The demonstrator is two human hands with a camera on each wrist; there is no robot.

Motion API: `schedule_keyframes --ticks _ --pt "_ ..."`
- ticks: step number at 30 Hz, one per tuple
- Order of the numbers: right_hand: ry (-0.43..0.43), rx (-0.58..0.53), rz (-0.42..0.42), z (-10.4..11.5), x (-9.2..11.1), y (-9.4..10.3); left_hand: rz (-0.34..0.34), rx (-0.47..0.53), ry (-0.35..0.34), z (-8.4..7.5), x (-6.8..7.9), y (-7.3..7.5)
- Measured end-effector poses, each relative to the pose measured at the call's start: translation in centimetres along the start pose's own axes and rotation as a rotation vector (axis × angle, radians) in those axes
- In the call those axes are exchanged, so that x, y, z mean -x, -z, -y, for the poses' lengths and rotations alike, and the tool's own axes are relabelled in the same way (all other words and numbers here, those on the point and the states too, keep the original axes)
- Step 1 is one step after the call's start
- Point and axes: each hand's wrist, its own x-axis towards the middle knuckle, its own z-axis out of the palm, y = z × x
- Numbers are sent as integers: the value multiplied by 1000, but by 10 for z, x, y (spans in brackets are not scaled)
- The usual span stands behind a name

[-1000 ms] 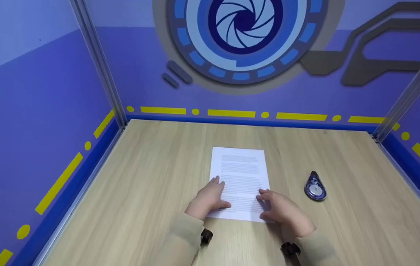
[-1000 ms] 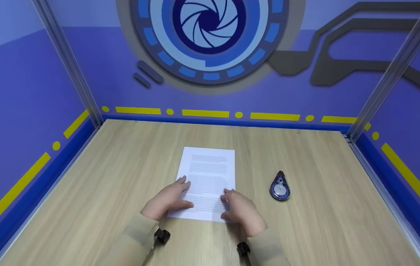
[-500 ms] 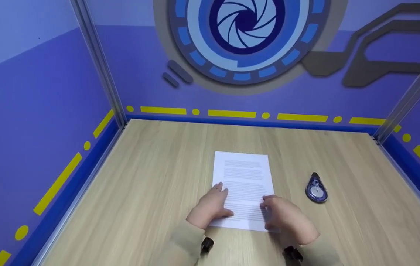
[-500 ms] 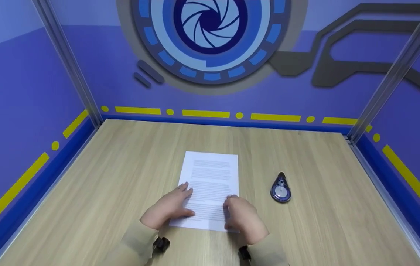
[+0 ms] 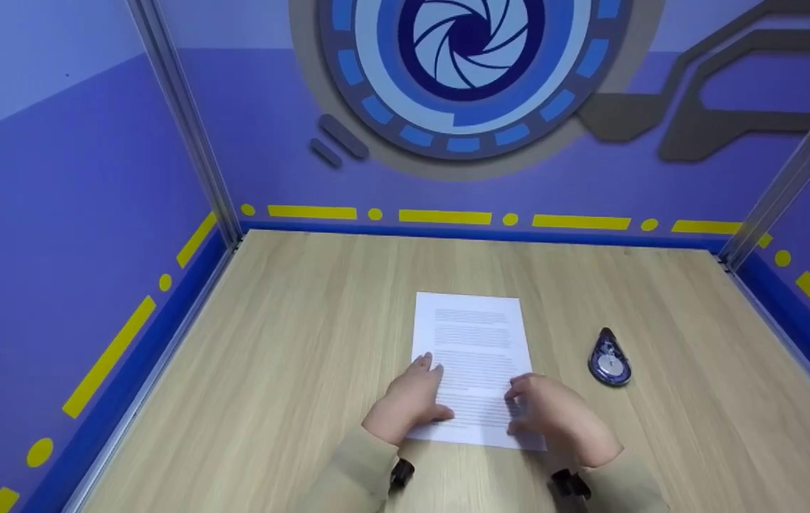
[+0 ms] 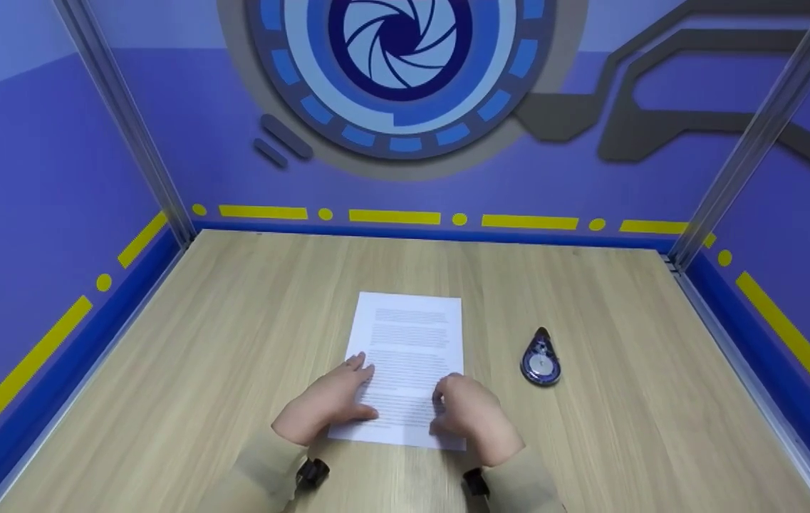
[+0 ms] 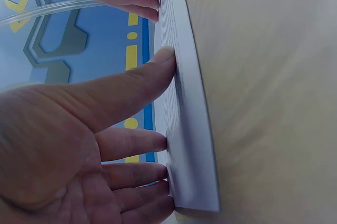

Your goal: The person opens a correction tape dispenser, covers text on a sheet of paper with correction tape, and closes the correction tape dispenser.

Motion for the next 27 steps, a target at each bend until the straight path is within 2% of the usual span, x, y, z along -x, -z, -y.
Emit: schedule_keyframes --ticks 4,7,13,18,23,27 --pt "-2 -38 -36 -6 -4 3 0 -5 -2 -1 -1 1" --pt "-38 -117 -131 -14 -10 8 -5 -18 -9 -2 -2 4" --pt "-200 -270 -381 -39 -18 22 -8 -34 -21 -1 -2 7" --pt "-308 -339 -489 -67 -12 32 -11 -15 -17 0 -1 4" --pt "-409 -334 -536 -93 -5 33 -8 4 -7 -1 1 1" --pt "-506 -313 -504 -106 -4 32 -5 0 -2 -1 1 1"
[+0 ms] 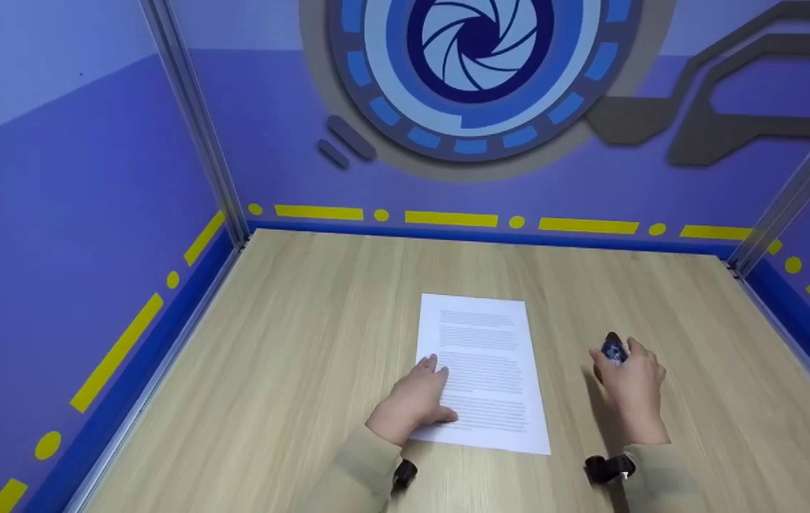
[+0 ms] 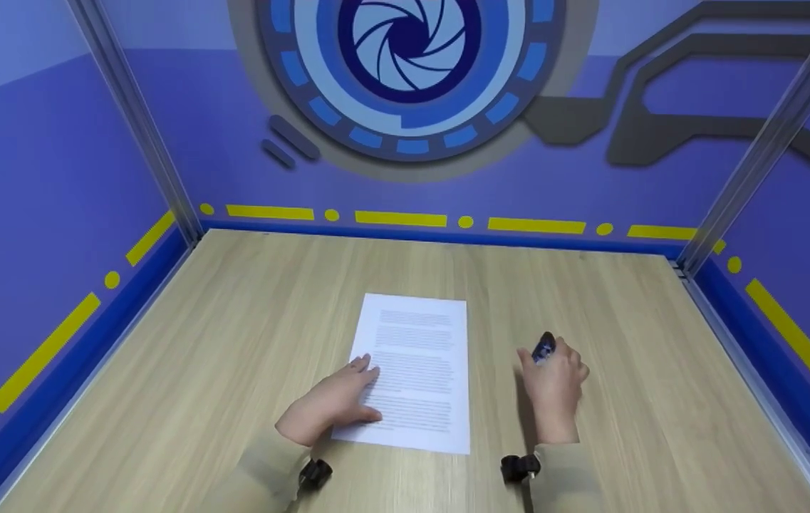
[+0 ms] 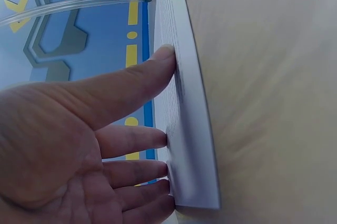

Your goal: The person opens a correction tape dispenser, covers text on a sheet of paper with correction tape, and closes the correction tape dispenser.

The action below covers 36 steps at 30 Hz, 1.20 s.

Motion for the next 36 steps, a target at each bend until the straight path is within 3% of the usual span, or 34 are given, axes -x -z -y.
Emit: schedule_keyframes --ticks 6,11,17,30,36 --pt "-109 67 83 -12 -6 0 6 -4 -6 1 0 -1" --pt "-145 107 101 -16 -8 -4 17 -6 0 0 0 -1" --pt "-131 148 90 -18 -8 -9 16 5 5 0 0 -2" --pt "-95 85 105 -15 -7 -8 8 -53 24 -4 2 3" --pt "-47 29 138 2 -3 -7 -48 -3 32 -6 -2 5"
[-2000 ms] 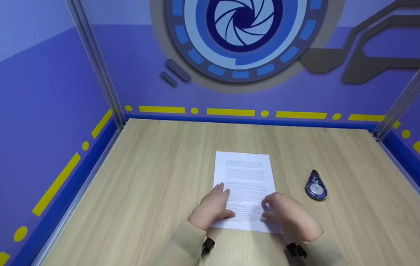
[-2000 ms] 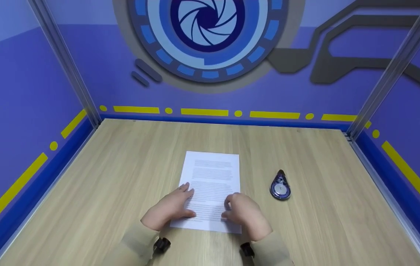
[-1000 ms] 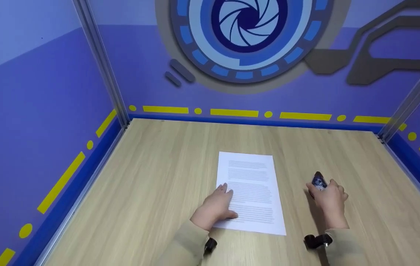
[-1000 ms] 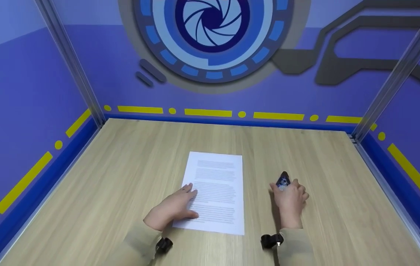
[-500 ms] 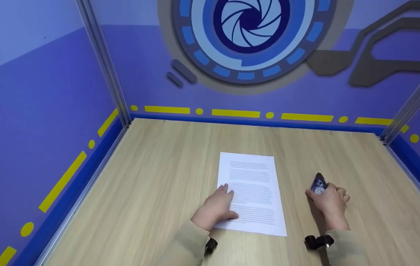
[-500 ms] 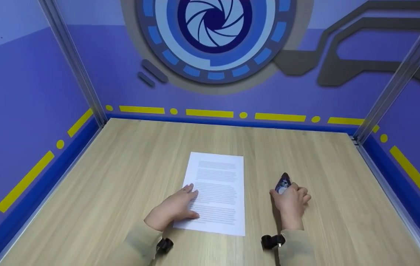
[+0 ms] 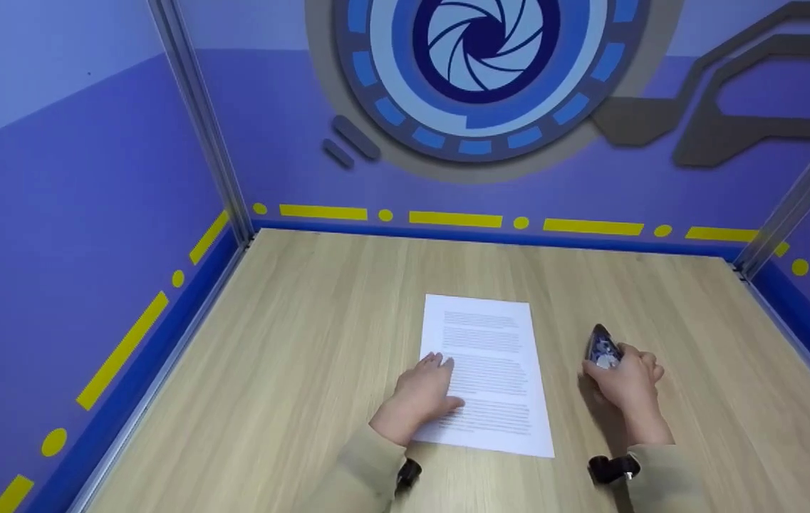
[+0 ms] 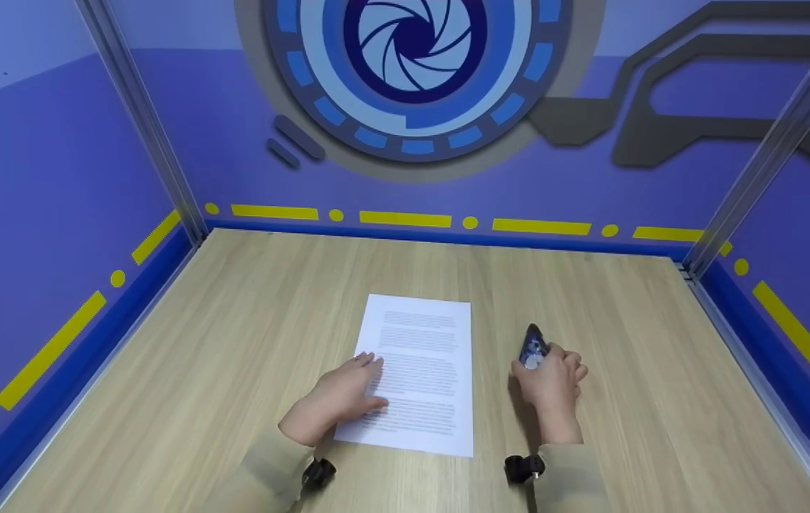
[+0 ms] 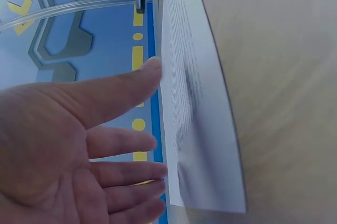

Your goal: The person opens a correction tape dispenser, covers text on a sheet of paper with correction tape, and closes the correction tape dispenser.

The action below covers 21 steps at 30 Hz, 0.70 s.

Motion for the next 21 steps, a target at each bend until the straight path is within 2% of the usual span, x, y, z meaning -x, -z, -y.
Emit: schedule_keyframes --ticks 6,11,16,21 --pt "114 -9 -4 20 9 -6 -98 123 -51 -1 -2 1" --pt "228 -18 -12 36 20 -13 -154 316 -69 -3 -4 3" --pt "388 -26 -39 51 31 -20 -172 524 -83 -3 -5 5" --pt "573 -30 -73 62 42 -29 -198 669 -78 -2 -6 5"
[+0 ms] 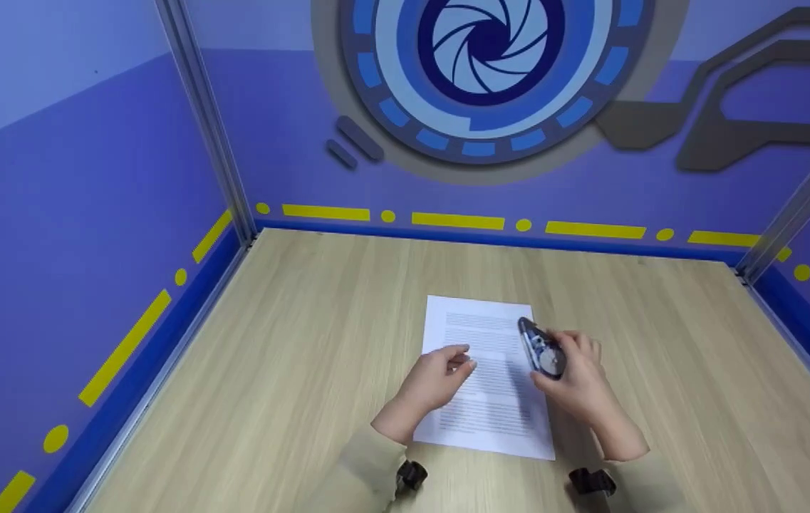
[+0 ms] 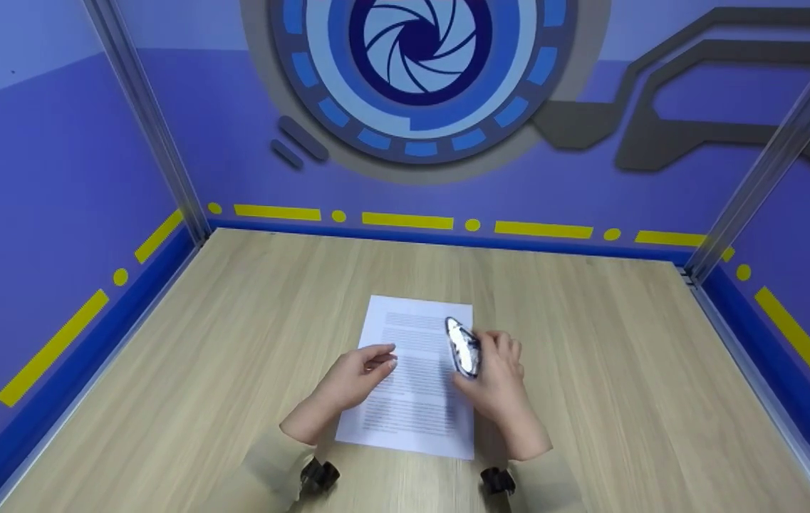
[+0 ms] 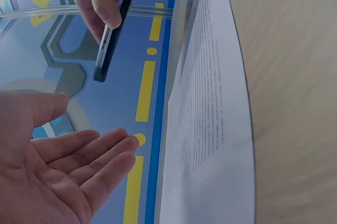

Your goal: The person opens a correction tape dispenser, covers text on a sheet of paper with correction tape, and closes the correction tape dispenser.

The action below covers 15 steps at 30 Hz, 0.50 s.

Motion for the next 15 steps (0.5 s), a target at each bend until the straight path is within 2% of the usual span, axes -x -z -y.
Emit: schedule_keyframes --ticks 4,7,12,15 --pt "126 -7 -6 12 4 -6 -44 83 -5 0 -2 2" --pt "206 -4 -15 21 7 -9 -54 217 -6 0 -4 2" --pt "318 -1 -8 32 13 -15 -12 485 3 -1 -6 2" --pt "374 5 7 36 15 -17 15 552 10 -3 -6 3"
